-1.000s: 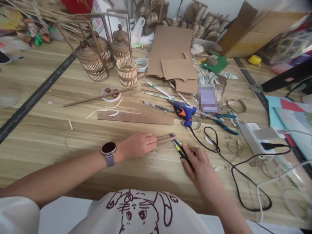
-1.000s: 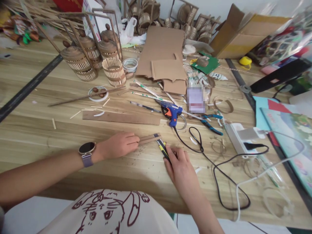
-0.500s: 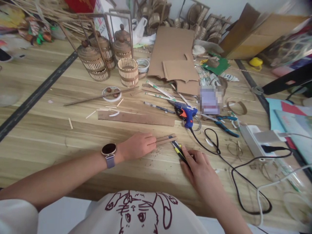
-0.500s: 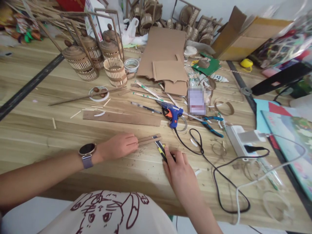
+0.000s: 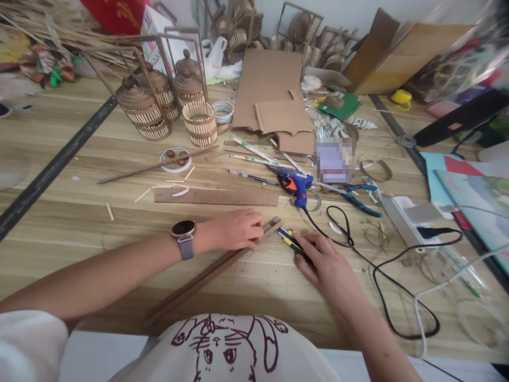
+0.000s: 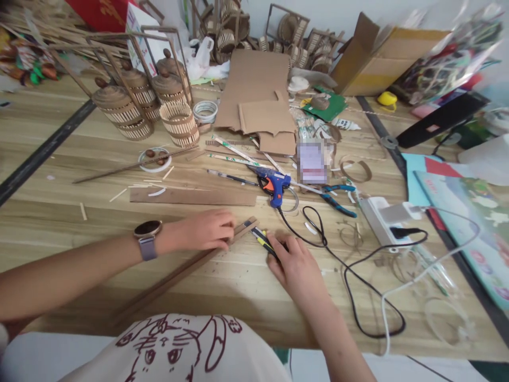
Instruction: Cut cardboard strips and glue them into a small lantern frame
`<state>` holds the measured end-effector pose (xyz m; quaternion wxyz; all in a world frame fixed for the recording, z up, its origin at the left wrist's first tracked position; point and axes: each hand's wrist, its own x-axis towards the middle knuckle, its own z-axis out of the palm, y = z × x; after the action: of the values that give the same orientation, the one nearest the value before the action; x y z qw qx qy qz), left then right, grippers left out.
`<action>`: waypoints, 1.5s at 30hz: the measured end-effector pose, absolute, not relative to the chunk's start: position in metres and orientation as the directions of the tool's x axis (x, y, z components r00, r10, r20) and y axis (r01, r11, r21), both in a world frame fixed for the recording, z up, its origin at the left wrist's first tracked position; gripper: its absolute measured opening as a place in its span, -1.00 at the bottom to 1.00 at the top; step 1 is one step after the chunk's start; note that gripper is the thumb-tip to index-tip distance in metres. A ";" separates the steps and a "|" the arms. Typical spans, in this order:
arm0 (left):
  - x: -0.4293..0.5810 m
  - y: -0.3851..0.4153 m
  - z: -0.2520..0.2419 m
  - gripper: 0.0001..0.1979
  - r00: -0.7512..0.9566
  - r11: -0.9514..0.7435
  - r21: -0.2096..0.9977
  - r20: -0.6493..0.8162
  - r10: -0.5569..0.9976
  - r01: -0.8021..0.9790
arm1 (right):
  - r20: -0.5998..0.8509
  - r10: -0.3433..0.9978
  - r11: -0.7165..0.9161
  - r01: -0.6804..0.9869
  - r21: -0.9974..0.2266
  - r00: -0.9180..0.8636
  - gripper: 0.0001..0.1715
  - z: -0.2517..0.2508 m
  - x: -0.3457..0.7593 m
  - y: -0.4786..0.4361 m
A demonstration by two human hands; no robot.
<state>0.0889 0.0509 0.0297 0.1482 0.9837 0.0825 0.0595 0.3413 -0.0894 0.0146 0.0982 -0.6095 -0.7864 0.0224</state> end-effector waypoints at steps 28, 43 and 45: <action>0.128 0.088 0.035 -0.15 0.987 -0.931 0.352 -0.154 0.038 0.091 | 0.162 0.939 0.303 0.953 0.029 -0.303 -0.54 0.016 0.335 -0.089; 0.127 0.087 0.031 -0.20 0.991 -0.936 0.339 -0.129 0.047 0.089 | 0.154 0.931 0.324 0.944 0.069 -0.331 -0.55 0.019 0.328 -0.101; 0.127 0.087 0.032 -0.19 0.987 -0.938 0.330 -0.150 0.054 0.101 | 0.157 0.930 0.324 0.943 0.077 -0.332 -0.56 0.019 0.326 -0.100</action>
<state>0.1271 0.0868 0.0319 0.1709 0.9820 0.0394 -0.0694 0.3257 -0.1002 0.0186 0.0419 -0.5763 -0.8125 -0.0772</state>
